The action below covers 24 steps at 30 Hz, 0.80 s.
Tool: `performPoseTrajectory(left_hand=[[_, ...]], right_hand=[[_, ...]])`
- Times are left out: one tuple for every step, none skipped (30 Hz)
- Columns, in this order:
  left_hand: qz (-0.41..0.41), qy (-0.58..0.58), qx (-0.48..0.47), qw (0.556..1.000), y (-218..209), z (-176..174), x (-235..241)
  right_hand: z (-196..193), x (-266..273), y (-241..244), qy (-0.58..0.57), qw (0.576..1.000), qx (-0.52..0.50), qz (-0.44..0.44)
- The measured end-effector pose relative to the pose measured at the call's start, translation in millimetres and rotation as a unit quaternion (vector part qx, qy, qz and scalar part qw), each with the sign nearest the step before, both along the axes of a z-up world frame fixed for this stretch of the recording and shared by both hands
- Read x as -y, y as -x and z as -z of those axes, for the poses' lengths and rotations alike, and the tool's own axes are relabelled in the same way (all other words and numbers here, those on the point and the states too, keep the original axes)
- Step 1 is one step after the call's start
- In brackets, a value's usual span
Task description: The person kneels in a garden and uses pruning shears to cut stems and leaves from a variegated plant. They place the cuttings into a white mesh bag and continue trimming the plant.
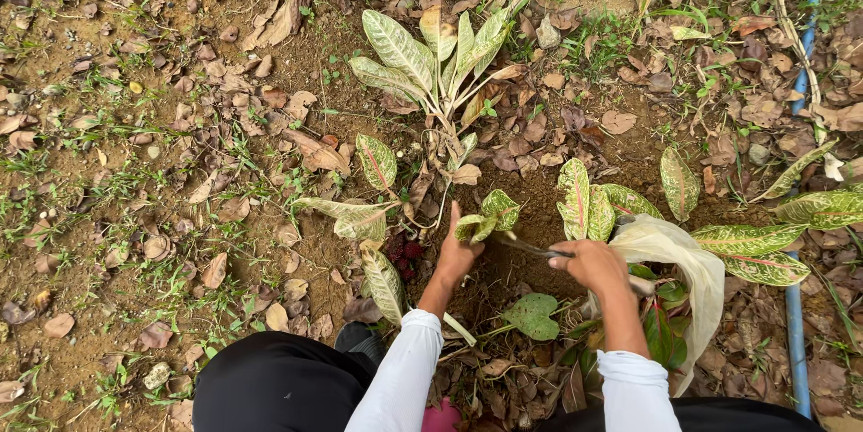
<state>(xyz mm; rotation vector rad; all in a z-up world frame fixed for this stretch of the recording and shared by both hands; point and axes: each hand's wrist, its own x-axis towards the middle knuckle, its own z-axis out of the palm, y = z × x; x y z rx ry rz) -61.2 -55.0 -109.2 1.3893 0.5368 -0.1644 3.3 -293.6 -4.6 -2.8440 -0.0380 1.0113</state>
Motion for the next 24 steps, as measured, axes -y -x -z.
performPoseTrajectory(left_hand=[[0.011,-0.053,-0.002,0.999,0,-2,-3],[0.027,-0.140,0.014,0.990,0,-2,-5],[0.044,-0.226,0.029,0.973,-1,-1,-8],[0.060,-0.310,0.045,0.948,-1,2,-9],[0.065,-0.318,0.030,0.945,2,5,-8],[0.070,-0.325,0.016,0.943,4,7,-8],[0.076,-0.332,0.002,0.940,5,9,-7],[0.080,-0.332,-0.023,0.940,6,11,-5],[0.084,-0.332,-0.048,0.938,7,13,-1],[0.088,-0.332,-0.074,0.936,9,17,3],[0.106,-0.364,-0.064,0.923,13,22,8],[0.125,-0.397,-0.054,0.908,17,28,12],[0.143,-0.429,-0.044,0.891,18,35,15],[0.157,-0.436,-0.056,0.884,16,43,17],[0.171,-0.443,-0.068,0.877,13,52,20],[0.186,-0.450,-0.080,0.870,11,60,24],[0.158,-0.475,-0.046,0.864,8,68,28],[0.133,-0.498,-0.012,0.857,7,75,32],[0.107,-0.520,0.023,0.847,5,81,35],[0.102,-0.499,0.010,0.860,0,84,37],[0.098,-0.479,-0.003,0.873,-6,84,39],[0.093,-0.458,-0.016,0.884,-10,83,40],[0.114,-0.462,-0.047,0.879,-12,80,41],[0.135,-0.465,-0.078,0.872,-14,76,42]], right_hand=[[0,7,-5,-0.003,1.000,-0.023,0.018],[2,14,-10,-0.006,0.998,-0.045,0.036],[4,23,-15,-0.015,0.995,-0.078,0.060],[7,31,-19,-0.025,0.990,-0.111,0.083],[11,36,-20,-0.035,0.983,-0.144,0.107],[18,36,-16,-0.065,0.980,-0.132,0.137],[24,33,-9,-0.094,0.974,-0.119,0.167],[31,28,-2,-0.123,0.967,-0.106,0.196],[38,20,6,-0.123,0.966,-0.079,0.214],[47,8,16,-0.121,0.964,-0.052,0.232],[55,-2,26,-0.120,0.960,-0.025,0.250],[63,-10,35,-0.119,0.962,-0.011,0.246],[72,-17,44,-0.118,0.963,0.003,0.242],[79,-21,50,-0.117,0.964,0.016,0.238],[86,-24,53,-0.121,0.971,0.064,0.194],[92,-27,54,-0.125,0.974,0.112,0.149],[94,-29,54,-0.129,0.973,0.160,0.102],[95,-31,55,-0.104,0.980,0.139,0.094],[94,-36,58,-0.079,0.986,0.118,0.085],[92,-42,58,-0.054,0.991,0.099,0.076],[90,-47,59,-0.054,0.992,0.091,0.073],[88,-50,61,-0.053,0.993,0.084,0.071],[87,-52,62,-0.053,0.993,0.076,0.068],[87,-55,63,-0.046,0.994,0.084,0.056]])
